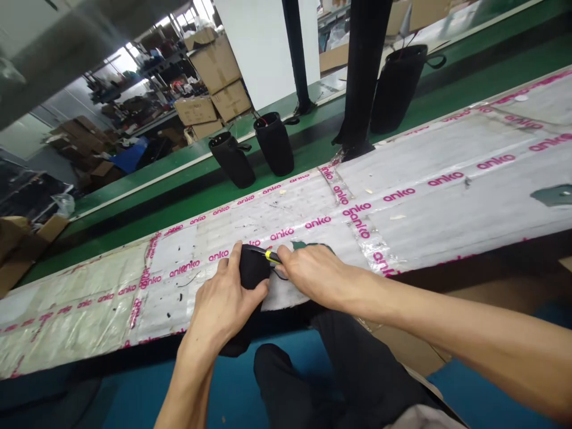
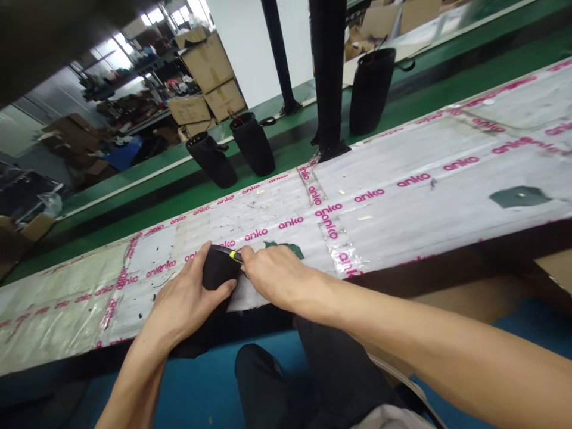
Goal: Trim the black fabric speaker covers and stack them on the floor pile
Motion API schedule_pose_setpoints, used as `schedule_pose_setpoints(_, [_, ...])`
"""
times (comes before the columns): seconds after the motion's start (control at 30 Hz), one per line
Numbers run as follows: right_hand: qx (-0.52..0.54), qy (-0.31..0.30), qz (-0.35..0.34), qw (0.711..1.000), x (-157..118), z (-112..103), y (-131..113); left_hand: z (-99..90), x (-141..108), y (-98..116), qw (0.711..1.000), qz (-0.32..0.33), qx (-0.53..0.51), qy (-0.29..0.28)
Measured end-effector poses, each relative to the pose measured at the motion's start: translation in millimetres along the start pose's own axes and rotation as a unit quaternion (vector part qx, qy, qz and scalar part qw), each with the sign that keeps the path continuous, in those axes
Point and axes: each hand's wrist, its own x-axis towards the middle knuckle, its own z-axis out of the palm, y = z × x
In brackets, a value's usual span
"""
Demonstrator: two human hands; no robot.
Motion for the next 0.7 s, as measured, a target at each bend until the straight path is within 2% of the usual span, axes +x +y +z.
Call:
schedule_pose_setpoints(0.17, [0.078,0.039,-0.007,0.996,4,11,0,-2.9,4,-10,0.999,0.013,-0.046,-0.018])
schedule_pose_setpoints(0.3, [0.101,0.073,-0.008,0.992,5,22,1,-4.7,4,-15,0.995,0.005,-0.096,-0.029])
schedule_pose_setpoints(0.43, [0.122,0.113,0.02,0.986,-3,17,2,-3.5,4,-18,0.991,-0.018,-0.13,-0.027])
schedule_pose_setpoints(0.57, [0.218,0.194,0.068,0.954,-17,10,11,-1.0,1,-16,0.991,-0.018,-0.13,-0.023])
schedule_pose_setpoints(0.63, [0.265,0.194,0.065,0.942,-21,14,18,-1.1,-1,-13,0.992,-0.019,-0.122,-0.02])
schedule_pose_setpoints(0.7, [0.327,0.167,0.07,0.928,-24,24,25,-2.6,-4,-13,0.992,-0.024,-0.125,-0.021])
